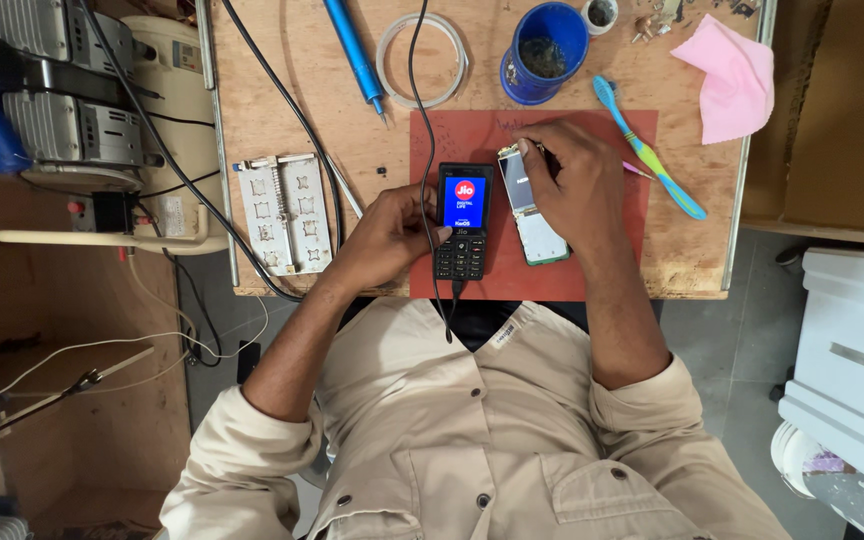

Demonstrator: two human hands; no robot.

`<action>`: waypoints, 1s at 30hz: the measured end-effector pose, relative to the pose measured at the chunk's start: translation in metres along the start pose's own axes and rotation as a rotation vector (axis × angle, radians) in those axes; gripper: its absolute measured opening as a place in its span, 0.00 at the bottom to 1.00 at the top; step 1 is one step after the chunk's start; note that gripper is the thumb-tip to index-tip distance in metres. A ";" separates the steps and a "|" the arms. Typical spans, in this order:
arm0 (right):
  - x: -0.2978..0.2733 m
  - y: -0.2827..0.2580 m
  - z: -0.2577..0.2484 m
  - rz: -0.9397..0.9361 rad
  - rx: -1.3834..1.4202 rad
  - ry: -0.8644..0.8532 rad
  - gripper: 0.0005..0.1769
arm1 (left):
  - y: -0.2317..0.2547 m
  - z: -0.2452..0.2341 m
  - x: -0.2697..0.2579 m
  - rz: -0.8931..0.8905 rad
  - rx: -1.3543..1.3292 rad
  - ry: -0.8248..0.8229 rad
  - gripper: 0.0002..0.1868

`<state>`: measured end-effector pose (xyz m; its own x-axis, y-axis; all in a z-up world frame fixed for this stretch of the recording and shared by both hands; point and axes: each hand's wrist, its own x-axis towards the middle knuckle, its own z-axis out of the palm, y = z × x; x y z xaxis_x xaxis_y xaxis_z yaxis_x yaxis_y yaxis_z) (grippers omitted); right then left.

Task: The person uses tweezers to manipulate small components on a disassembled mobile phone placed on a red mat. They then connect a cable from a second mobile phone to the device being worked on.

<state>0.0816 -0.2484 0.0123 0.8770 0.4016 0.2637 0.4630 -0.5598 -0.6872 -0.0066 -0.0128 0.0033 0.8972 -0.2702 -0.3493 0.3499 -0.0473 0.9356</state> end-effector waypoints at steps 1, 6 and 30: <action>0.000 -0.001 -0.001 0.004 -0.008 -0.002 0.06 | 0.000 0.000 0.000 -0.002 0.009 0.006 0.07; 0.003 -0.015 -0.005 0.030 -0.023 0.002 0.09 | 0.001 0.001 0.000 0.040 0.035 0.001 0.08; 0.001 -0.020 0.013 -0.254 -0.080 -0.100 0.26 | 0.024 0.006 -0.004 -0.068 0.257 0.060 0.09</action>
